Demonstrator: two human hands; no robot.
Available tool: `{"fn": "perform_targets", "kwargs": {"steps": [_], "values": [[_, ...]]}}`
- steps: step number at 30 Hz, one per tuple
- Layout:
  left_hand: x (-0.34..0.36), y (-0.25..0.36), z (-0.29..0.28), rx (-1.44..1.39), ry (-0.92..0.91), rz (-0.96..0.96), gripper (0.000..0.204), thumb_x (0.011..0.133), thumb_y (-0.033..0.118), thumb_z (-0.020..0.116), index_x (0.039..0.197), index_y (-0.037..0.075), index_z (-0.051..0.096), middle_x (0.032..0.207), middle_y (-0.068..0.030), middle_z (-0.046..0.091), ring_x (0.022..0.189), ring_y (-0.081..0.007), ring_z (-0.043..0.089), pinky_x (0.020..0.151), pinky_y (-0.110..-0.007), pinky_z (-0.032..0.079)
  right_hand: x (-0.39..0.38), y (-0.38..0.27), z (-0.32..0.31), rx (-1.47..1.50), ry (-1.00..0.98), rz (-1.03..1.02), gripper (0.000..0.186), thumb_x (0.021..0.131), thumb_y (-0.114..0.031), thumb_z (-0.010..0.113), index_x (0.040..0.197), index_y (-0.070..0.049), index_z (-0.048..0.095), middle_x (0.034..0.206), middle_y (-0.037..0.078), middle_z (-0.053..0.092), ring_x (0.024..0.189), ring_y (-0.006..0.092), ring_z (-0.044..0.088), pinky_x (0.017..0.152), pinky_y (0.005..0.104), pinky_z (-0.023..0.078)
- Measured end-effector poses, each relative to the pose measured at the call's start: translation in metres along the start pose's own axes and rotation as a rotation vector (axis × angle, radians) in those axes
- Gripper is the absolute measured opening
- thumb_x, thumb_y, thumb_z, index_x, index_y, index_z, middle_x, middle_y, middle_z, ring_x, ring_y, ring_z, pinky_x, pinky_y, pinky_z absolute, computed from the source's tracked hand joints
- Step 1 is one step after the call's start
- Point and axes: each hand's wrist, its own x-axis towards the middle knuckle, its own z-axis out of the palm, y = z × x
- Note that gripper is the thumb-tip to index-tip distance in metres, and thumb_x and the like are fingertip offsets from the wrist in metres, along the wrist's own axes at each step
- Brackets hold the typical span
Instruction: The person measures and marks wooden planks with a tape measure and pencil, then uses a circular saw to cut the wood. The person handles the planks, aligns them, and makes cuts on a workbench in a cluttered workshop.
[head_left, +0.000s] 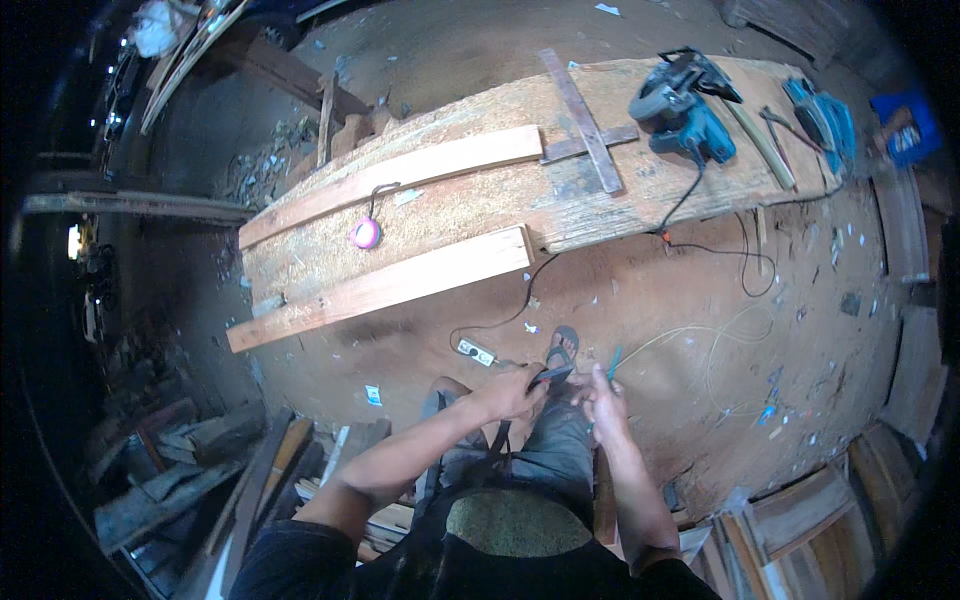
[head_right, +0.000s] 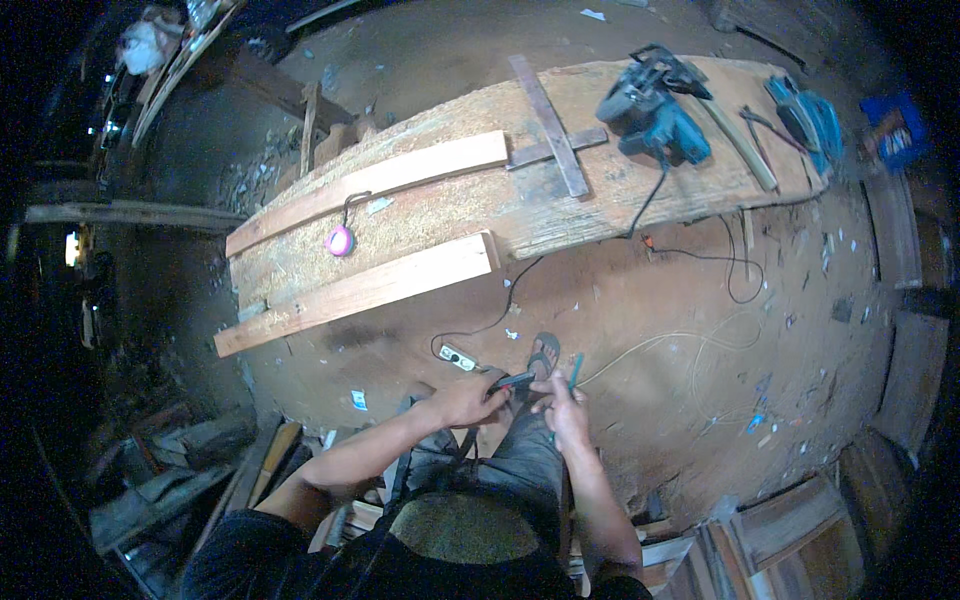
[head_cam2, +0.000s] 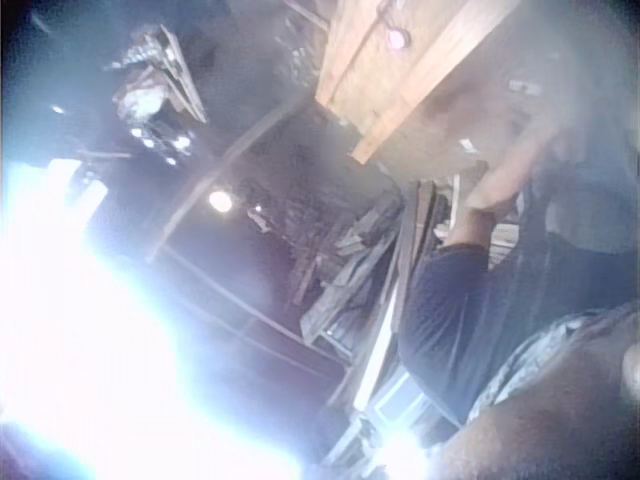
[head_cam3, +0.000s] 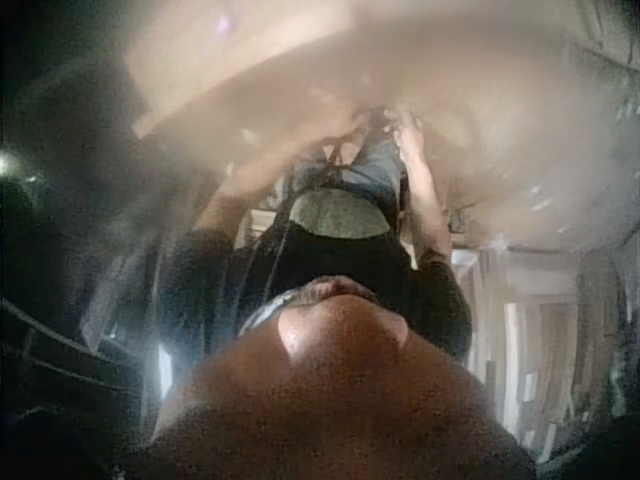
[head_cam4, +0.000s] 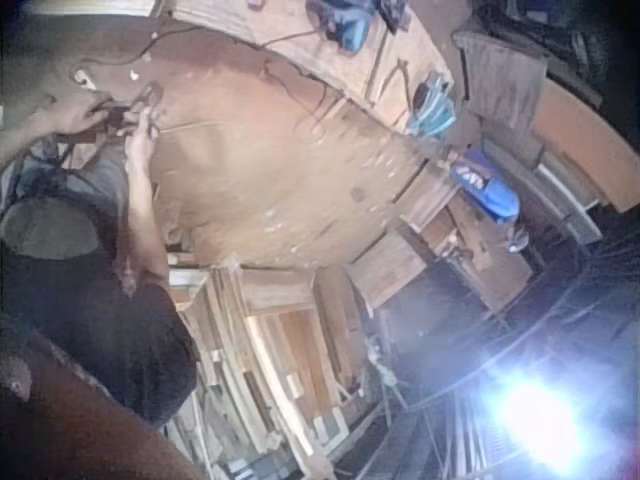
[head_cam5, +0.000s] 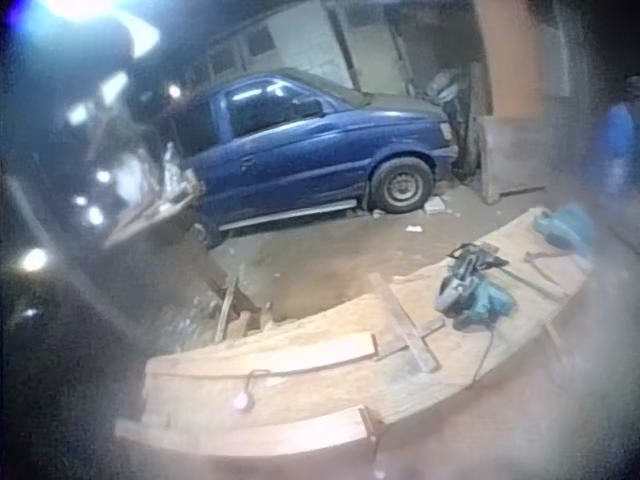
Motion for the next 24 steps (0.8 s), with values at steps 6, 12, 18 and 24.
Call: {"fn": "perform_targets", "kwargs": {"steps": [6, 12, 18, 24], "values": [[0.015, -0.062, -0.012, 0.073, 0.074, 0.109, 0.031, 0.099, 0.032, 0.06, 0.117, 0.008, 0.067, 0.097, -0.0217, 0.07, 0.094, -0.0435, 0.067, 0.083, -0.052, 0.052, 0.092, -0.022, -0.018, 0.054, 0.072, -0.328, 0.064, 0.107, -0.054, 0.041, 0.097, 0.004, 0.066, 0.084, 0.015, 0.069, 0.066, 0.0189, 0.065, 0.059, 0.0315, 0.049], [0.06, -0.145, -0.013, 0.076, 0.307, 0.315, 0.031, 0.098, 0.034, 0.064, 0.111, 0.008, 0.072, 0.096, -0.0146, 0.068, 0.086, -0.0389, 0.067, 0.076, -0.048, 0.054, 0.219, -0.063, 0.024, -0.084, 0.016, -0.998, 0.062, 0.111, -0.052, 0.031, 0.102, 0.002, 0.062, 0.085, 0.012, 0.062, 0.072, 0.0194, 0.06, 0.074, 0.0304, 0.052], [0.057, -0.16, -0.055, 0.151, 0.416, 0.461, 0.025, 0.094, 0.028, 0.07, 0.107, 0.007, 0.074, 0.093, -0.012, 0.068, 0.081, -0.0328, 0.069, 0.073, -0.042, 0.056, 0.272, -0.093, 0.114, -0.324, -0.139, -1.489, 0.037, 0.11, -0.031, 0.047, 0.111, 0.003, 0.063, 0.089, 0.007, 0.065, 0.079, 0.0123, 0.06, 0.075, 0.0293, 0.051], [0.034, -0.159, -0.079, 0.319, 0.718, 0.732, 0.023, 0.091, 0.025, 0.075, 0.104, 0.006, 0.075, 0.086, -0.0092, 0.07, 0.073, -0.0223, 0.068, 0.066, -0.034, 0.054, 0.295, -0.082, 0.129, -0.153, -0.188, -1.52, 0.037, 0.109, -0.035, 0.05, 0.109, -0.001, 0.064, 0.087, 0.004, 0.065, 0.076, 0.0088, 0.06, 0.067, 0.0248, 0.047]]}}
